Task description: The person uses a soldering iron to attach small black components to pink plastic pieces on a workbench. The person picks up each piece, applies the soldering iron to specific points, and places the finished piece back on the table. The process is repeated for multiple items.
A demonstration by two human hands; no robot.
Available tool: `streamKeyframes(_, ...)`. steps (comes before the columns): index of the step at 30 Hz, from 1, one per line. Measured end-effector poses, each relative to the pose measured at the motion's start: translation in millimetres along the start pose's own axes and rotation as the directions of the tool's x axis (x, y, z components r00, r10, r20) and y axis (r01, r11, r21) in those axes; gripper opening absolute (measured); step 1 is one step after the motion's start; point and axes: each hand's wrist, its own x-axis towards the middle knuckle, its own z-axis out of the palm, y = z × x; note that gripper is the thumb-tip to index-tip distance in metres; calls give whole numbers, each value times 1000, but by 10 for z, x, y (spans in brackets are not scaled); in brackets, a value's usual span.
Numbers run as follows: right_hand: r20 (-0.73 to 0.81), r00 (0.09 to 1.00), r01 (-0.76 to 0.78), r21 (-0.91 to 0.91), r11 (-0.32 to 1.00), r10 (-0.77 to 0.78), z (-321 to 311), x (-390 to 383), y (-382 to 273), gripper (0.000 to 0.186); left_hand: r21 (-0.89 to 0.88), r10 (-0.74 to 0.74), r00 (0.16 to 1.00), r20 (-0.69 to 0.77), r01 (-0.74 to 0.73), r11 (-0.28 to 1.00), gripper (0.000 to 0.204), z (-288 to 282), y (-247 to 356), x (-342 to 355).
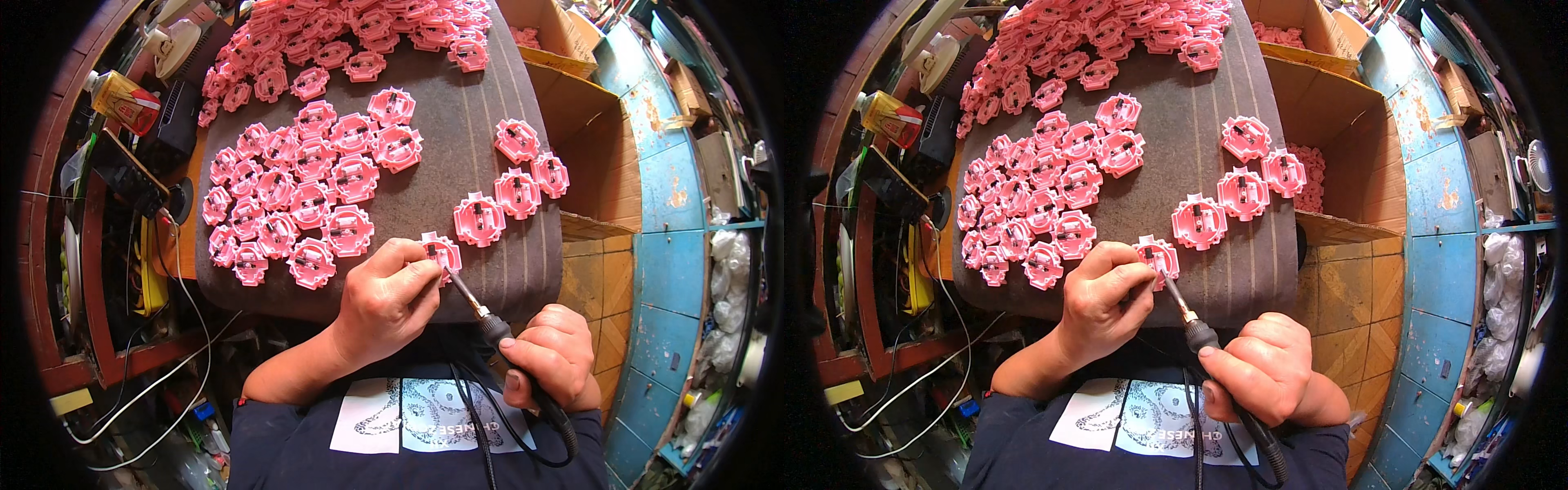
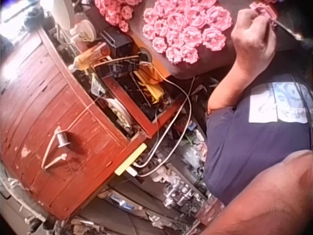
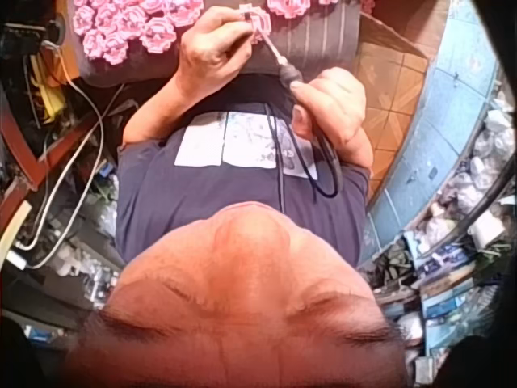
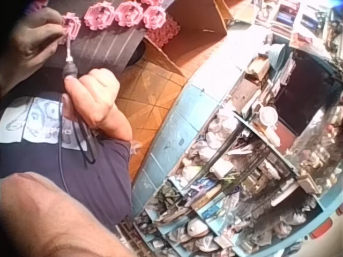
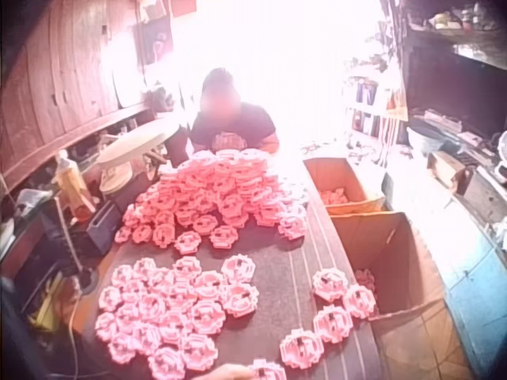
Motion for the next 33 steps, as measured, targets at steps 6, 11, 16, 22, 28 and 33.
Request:
streamKeyframes(6, 11, 1000, -1, -3, 1000, 1, -9, 5, 1, 25, 10, 9, 1000, -2, -9, 1000, 21, -4, 8, 9)
streamKeyframes(11, -4, 1000, -6, 1, 1000, 6, -9, -5, 0, 25, 11, 11, 1000, -4, -11, 1000, 20, -3, 6, 13)
streamKeyframes(16, -17, 1000, -8, 0, 1000, 8, -24, -28, 7, 27, 12, 11, 1000, -12, -11, 1000, 19, 6, -2, 10)
streamKeyframes(22, -76, 997, -32, 3, 999, 33, -17, -55, 33, 34, 19, -5, 1000, -7, 6, 1000, 21, 2, 7, -2)
streamKeyframes(28, -204, 969, -158, -59, 986, 143, 189, -6, 184, 32, 3, -17, 1000, -3, 17, 1000, 21, -2, 17, 3)
streamKeyframes(33, -178, 973, -142, 40, 989, 147, 279, -40, 285, 28, 2, -22, 1000, -11, 23, 1000, 21, -2, 20, -4)
